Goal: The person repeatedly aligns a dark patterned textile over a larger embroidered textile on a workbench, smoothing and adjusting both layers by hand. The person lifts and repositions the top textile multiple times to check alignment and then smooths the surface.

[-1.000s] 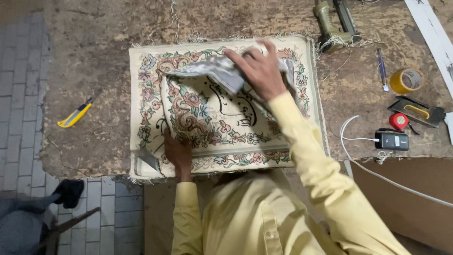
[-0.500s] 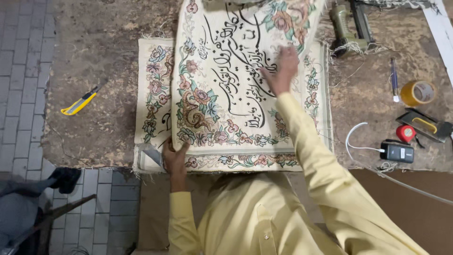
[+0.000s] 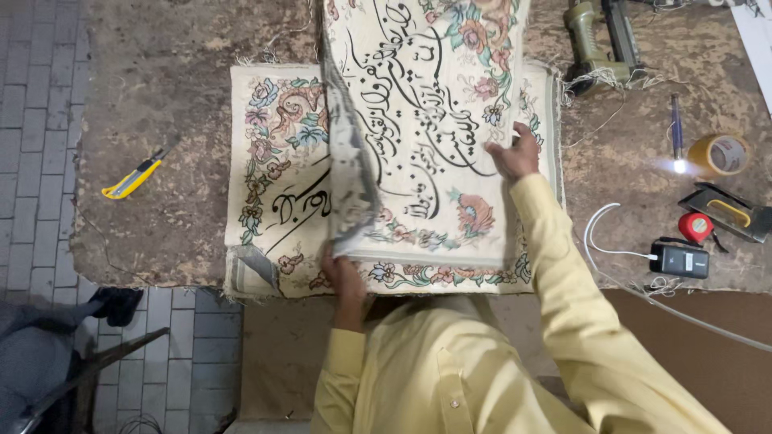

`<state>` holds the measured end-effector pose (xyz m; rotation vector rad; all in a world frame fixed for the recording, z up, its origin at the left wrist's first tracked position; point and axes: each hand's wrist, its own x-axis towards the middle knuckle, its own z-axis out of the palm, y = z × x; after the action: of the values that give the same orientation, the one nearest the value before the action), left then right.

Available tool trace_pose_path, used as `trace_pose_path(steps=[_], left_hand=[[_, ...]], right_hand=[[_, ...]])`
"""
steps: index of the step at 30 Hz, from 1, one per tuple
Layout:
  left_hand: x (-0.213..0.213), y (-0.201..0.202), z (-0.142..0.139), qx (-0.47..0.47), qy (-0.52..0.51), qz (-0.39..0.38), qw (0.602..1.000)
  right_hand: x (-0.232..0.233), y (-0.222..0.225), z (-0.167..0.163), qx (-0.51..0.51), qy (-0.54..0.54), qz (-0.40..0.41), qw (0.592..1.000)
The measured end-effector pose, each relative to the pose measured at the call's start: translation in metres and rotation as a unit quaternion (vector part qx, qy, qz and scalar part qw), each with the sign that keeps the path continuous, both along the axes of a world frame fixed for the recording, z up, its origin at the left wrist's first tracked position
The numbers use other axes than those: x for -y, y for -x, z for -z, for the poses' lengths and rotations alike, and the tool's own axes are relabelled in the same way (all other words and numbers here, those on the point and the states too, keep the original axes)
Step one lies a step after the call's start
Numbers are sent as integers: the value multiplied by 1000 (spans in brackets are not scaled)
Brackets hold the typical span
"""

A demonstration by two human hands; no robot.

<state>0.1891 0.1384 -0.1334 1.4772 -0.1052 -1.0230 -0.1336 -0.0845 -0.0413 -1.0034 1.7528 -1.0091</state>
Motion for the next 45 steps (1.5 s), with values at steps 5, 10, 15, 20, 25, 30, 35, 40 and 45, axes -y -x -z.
trace_pose_path(steps=[5, 10, 15, 20, 25, 30, 35, 40, 45], left_hand=[[32, -105, -22, -28, 85, -93, 992], [57, -192, -52, 218, -60, 47, 973], [15, -140, -61, 111, -208, 146, 961], [-19, -70, -22, 145, 44, 106, 983], [-7, -123, -5, 175, 42, 30, 983], [4, -188, -35, 289, -54, 78, 953], [10, -197, -53, 387, -124, 134, 904], [1, -203, -48, 418, -105, 158, 889], [25, -223, -47, 396, -64, 164, 901]], right_hand=[[-111, -40, -23, 139, 39, -19, 989], [-224, -122, 25, 315, -138, -124, 931], [-166, -54, 53, 501, 72, -36, 862], [-51, 49, 22, 498, 16, 189, 846], [15, 62, 0, 325, 0, 199, 925], [34, 61, -2, -317, 118, 5, 941], [33, 54, 6, -413, 56, -18, 909], [15, 70, 5, -417, 123, -6, 900], [-49, 98, 10, -447, 229, -8, 865]])
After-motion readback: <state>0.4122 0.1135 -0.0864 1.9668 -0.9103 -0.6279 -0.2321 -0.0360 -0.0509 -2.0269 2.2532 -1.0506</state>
